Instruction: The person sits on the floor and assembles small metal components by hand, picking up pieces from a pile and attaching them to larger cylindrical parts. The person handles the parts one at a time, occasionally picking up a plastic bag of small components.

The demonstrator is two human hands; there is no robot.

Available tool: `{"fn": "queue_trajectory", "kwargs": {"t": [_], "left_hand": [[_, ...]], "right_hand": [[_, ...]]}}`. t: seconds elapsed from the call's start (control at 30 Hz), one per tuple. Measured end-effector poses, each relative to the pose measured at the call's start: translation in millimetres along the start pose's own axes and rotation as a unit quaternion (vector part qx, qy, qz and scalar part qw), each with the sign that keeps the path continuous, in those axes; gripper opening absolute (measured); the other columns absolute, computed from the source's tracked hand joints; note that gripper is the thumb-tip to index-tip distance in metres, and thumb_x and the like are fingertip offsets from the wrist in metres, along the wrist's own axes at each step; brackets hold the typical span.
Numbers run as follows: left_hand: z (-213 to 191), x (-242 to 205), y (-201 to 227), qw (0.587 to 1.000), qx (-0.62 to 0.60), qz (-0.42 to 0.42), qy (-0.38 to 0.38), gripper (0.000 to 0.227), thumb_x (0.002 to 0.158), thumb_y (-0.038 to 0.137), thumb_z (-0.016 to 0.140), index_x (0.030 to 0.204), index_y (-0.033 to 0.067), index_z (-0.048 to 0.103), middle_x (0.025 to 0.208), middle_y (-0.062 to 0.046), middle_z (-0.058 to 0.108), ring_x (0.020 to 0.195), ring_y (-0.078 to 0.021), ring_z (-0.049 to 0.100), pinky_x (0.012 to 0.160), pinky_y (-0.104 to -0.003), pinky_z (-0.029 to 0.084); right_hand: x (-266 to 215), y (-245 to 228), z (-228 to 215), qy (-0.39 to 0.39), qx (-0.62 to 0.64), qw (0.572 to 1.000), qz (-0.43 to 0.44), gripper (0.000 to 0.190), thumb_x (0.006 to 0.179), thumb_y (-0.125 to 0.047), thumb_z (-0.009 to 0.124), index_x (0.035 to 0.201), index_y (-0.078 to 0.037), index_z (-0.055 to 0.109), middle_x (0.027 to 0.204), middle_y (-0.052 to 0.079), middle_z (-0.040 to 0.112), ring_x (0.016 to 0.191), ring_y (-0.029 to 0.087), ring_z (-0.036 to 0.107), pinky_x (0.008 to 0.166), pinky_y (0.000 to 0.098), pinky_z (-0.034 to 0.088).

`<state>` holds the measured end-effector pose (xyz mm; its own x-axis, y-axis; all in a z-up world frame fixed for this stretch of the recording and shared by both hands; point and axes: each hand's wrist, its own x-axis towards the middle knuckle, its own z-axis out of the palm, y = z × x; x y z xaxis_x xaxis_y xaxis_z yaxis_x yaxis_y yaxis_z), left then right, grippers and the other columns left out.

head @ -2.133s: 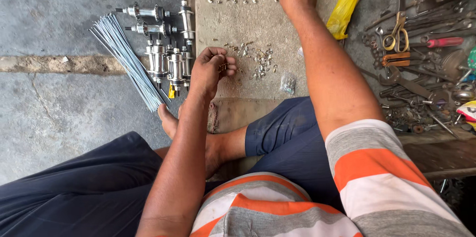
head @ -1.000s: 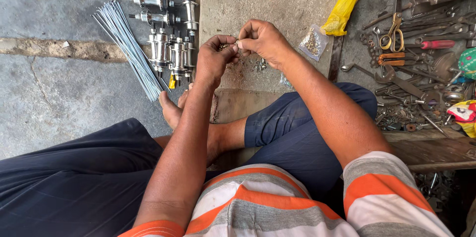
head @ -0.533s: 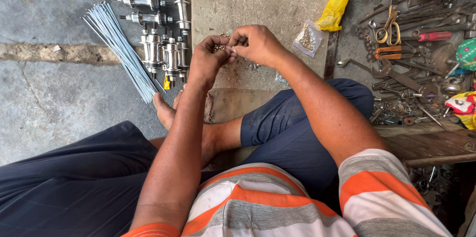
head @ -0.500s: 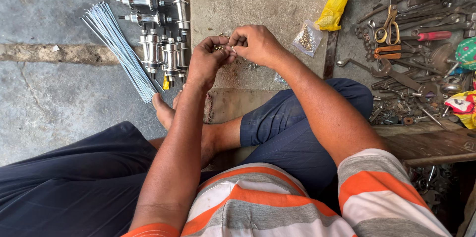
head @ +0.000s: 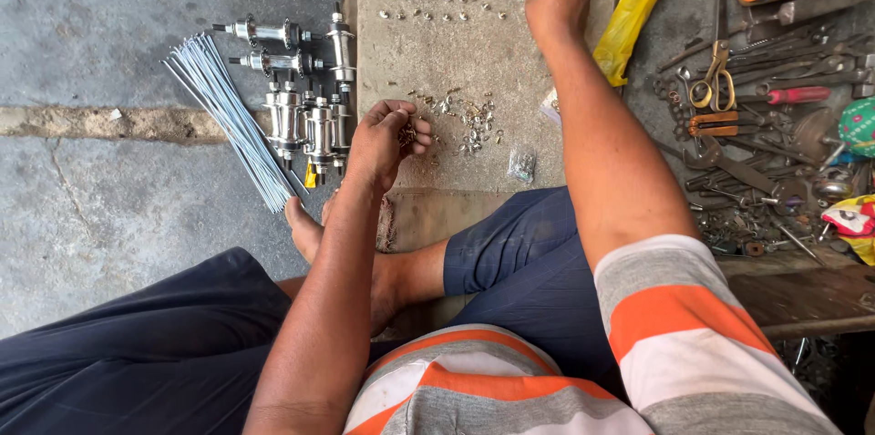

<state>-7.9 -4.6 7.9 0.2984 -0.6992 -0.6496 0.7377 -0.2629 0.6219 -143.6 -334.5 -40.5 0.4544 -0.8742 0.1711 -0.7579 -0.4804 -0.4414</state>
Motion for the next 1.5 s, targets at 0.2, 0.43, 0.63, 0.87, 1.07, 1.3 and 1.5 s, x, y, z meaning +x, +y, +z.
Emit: {"fn": "queue_trajectory", "kwargs": {"t": [0.2,0.43,0.63,0.87,1.07,1.3,1.5], "left_hand": [[-2,3,-3,1.0,0.0,-0.002,-0.011,0.011,0.104,0.01,0.051,0.11,0.0018,0.054,0.088,-0.013,0.07,0.073,-0.0204,0.069,0.064,-0.032,0.058],[-1,6,-11,1.0,0.018,0.011,0.011,0.016,0.097,0.009,0.07,0.106,-0.0044,0.07,0.084,-0.008,0.07,0.07,-0.0146,0.065,0.062,-0.025,0.055],[-2,4,-7,0.999,-0.037,0.009,0.006,0.017,0.096,0.008,0.069,0.109,-0.0031,0.069,0.083,-0.007,0.069,0.068,-0.0147,0.066,0.059,-0.026,0.055],[3,1,-6,0.997,-0.075,0.018,0.0,0.017,0.093,0.0,0.068,0.11,-0.0018,0.064,0.089,-0.011,0.071,0.075,-0.0179,0.071,0.069,-0.026,0.063],[3,5,-11,0.997,-0.079,0.022,0.004,0.013,0.095,0.004,0.07,0.103,-0.0044,0.065,0.088,-0.011,0.071,0.074,-0.0162,0.071,0.066,-0.025,0.061],[6,6,-16,0.998,-0.021,0.041,0.03,0.015,0.099,0.012,0.067,0.103,-0.0025,0.065,0.08,-0.008,0.069,0.065,-0.0128,0.063,0.055,-0.024,0.052],[7,5,-14,0.997,0.014,0.051,0.057,0.017,0.099,0.015,0.066,0.102,-0.0018,0.065,0.08,-0.007,0.068,0.064,-0.0127,0.063,0.057,-0.026,0.053]], "right_hand": [[-11,-29,-16,-0.03,-0.08,0.995,-0.058,0.023,0.087,-0.007,0.079,0.106,-0.004,0.068,0.104,0.016,0.067,0.095,0.031,0.067,0.08,0.0448,0.055],[-104,-66,-42,-0.331,-0.05,0.921,-0.199,0.014,0.094,-0.019,0.073,0.106,-0.013,0.073,0.104,0.009,0.067,0.096,0.025,0.065,0.087,0.042,0.056],[-128,-87,-47,-0.247,-0.087,0.92,-0.291,0.013,0.089,-0.021,0.079,0.097,-0.013,0.072,0.095,0.006,0.066,0.095,0.027,0.063,0.086,0.0421,0.055],[-138,-104,-45,-0.23,-0.055,0.933,-0.27,0.01,0.086,-0.008,0.075,0.091,-0.008,0.067,0.089,0.008,0.065,0.087,0.024,0.065,0.077,0.0397,0.056],[-151,-133,-47,-0.259,0.181,0.947,-0.06,0.012,0.087,-0.009,0.074,0.098,-0.006,0.069,0.089,0.003,0.077,0.081,0.012,0.075,0.074,0.0293,0.062],[-162,-154,-60,-0.295,0.246,0.923,0.042,0.012,0.091,-0.014,0.073,0.101,-0.009,0.076,0.092,0.002,0.079,0.082,0.009,0.076,0.074,0.0266,0.063],[-163,-157,-63,-0.281,0.225,0.933,0.011,0.014,0.092,-0.014,0.073,0.103,-0.008,0.078,0.092,0.003,0.079,0.082,0.01,0.074,0.073,0.027,0.06]]}}
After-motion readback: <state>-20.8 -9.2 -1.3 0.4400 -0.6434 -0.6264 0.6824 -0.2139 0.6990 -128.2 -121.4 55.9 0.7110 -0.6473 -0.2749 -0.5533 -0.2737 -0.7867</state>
